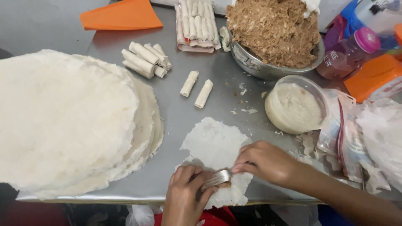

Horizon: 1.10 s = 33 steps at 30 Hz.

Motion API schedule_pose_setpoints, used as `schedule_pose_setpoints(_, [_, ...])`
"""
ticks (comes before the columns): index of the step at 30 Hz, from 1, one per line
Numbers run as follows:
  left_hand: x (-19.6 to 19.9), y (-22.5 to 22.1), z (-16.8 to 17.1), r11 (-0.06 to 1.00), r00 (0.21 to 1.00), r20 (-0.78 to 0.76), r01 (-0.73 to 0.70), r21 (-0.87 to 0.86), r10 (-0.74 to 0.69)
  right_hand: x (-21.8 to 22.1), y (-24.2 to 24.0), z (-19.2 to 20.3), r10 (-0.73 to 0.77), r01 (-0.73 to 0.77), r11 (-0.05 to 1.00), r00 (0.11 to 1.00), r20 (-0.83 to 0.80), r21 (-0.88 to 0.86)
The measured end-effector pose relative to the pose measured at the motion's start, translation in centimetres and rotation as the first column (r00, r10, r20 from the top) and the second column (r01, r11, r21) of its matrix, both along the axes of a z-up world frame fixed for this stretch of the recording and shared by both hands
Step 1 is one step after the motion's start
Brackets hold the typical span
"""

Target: Manually assembling and rolling lumpia spring rolls at a high speed on a production table.

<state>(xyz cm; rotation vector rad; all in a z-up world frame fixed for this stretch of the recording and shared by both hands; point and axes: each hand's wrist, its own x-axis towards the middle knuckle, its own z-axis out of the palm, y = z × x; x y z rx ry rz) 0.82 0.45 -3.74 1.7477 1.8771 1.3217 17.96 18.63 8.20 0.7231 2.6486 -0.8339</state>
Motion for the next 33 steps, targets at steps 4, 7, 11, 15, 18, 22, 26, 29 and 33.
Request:
schedule_pose_setpoints(4, [-0.2, -0.1, -0.9, 0.999, 1.000, -0.016, 0.027, 0.031, -0.026, 2.5, 4.4, 7.7, -0.169, 0.142, 0.792, 0.986, -0.011, 0.593])
schedule_pose_setpoints(7, [-0.5, 0.3, -0.8, 0.998, 0.999, -0.007, 0.045, 0.043, -0.044, 2.3, 11.3, 10.5, -0.350, 0.129, 0.422, 0.936, 0.030, 0.897])
schedule_pose_setpoints(11, [-0.5, 0.5, -1.9, 0.993, 0.998, -0.046, 0.042, 0.107, -0.037, 2.7, 21.0, 2.9, -0.487, 0.156, 0.447, 0.869, 0.094, 0.881])
schedule_pose_setpoints(15, [-0.5, 0.5, -2.0, 0.994, 0.998, -0.055, 0.040, 0.104, -0.035, -1.0, 17.0, 3.5, -0.363, 0.303, 0.502, 0.924, -0.121, 0.810])
schedule_pose_setpoints(18, [-0.6, 0.3, -0.7, 0.993, 0.998, -0.032, 0.060, 0.102, -0.057, -1.9, 17.3, 1.0, -0.247, 0.332, 0.604, 0.942, -0.226, 0.725])
schedule_pose_setpoints(22, [-0.1, -1.2, -2.2, 0.979, 0.975, -0.143, 0.154, -0.135, -0.173, -2.5, 10.2, 3.2, -0.104, 0.353, 0.727, 0.904, -0.414, 0.589])
schedule_pose_setpoints(26, [0.6, -2.7, -2.4, 0.999, 0.902, -0.429, 0.041, 0.002, -0.036, 1.3, -0.5, -5.4, -0.089, 0.094, 0.995, 0.837, -0.540, -0.018])
schedule_pose_setpoints(29, [-1.5, -1.3, -1.1, 0.944, 0.916, -0.359, 0.264, 0.196, -0.182, 2.0, -7.7, -7.6, 0.301, -0.125, 0.928, 0.808, -0.507, 0.351])
schedule_pose_setpoints(33, [-3.2, 2.5, 4.9, 0.958, 0.958, -0.067, 0.270, -0.098, -0.277, 0.3, -4.2, -6.2, 0.165, -0.022, 0.975, 0.744, -0.648, 0.223])
